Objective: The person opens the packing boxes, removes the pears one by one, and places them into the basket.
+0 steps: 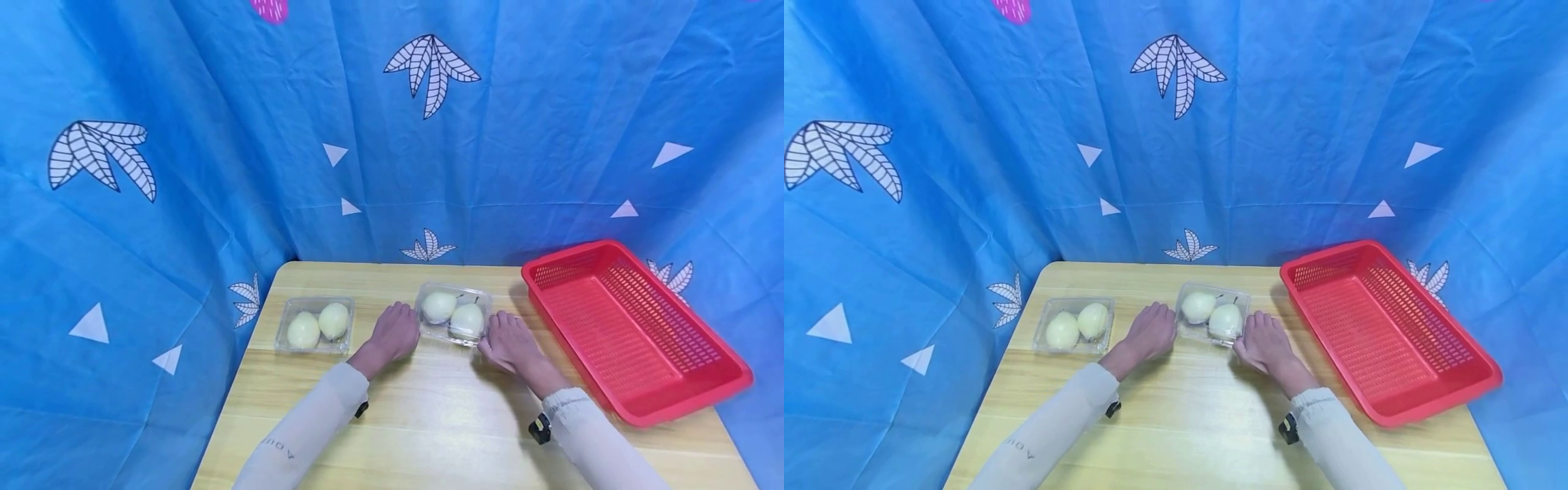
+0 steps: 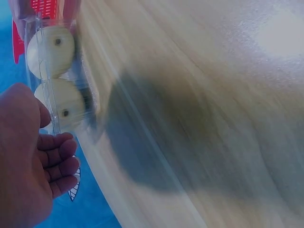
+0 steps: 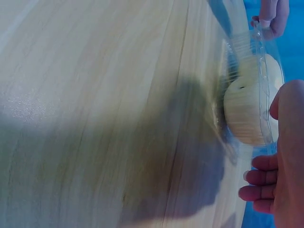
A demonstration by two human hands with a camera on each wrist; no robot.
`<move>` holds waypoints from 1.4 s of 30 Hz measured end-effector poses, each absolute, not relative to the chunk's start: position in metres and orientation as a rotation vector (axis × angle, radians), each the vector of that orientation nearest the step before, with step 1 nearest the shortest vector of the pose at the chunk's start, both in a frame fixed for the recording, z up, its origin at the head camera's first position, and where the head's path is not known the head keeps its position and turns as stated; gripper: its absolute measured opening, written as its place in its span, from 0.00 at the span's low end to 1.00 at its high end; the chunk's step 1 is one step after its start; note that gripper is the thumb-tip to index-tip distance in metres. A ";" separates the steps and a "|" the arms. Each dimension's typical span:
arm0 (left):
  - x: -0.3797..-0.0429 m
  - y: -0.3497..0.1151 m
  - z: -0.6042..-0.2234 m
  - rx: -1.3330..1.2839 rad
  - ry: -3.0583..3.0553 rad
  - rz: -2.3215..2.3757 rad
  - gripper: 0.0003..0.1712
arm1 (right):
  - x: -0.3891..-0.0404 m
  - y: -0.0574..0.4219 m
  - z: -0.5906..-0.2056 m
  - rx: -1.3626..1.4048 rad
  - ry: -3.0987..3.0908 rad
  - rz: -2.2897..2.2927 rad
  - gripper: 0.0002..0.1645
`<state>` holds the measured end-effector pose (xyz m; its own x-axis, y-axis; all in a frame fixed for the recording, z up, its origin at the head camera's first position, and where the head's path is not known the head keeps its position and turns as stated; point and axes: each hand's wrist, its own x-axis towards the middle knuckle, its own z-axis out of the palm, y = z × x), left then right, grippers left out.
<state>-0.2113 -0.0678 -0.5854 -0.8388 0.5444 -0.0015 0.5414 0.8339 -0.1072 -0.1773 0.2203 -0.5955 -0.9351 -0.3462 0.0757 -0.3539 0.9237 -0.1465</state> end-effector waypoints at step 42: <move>-0.172 -0.080 -0.596 -0.789 -2.905 0.107 0.16 | -0.162 0.210 -0.596 0.634 -3.008 0.267 0.14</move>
<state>-0.1715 -0.0804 -0.5957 -0.8550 0.5076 0.1063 0.4984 0.8609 -0.1023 -0.1622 0.2101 -0.5955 -0.9141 -0.3953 0.0899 -0.4050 0.9007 -0.1574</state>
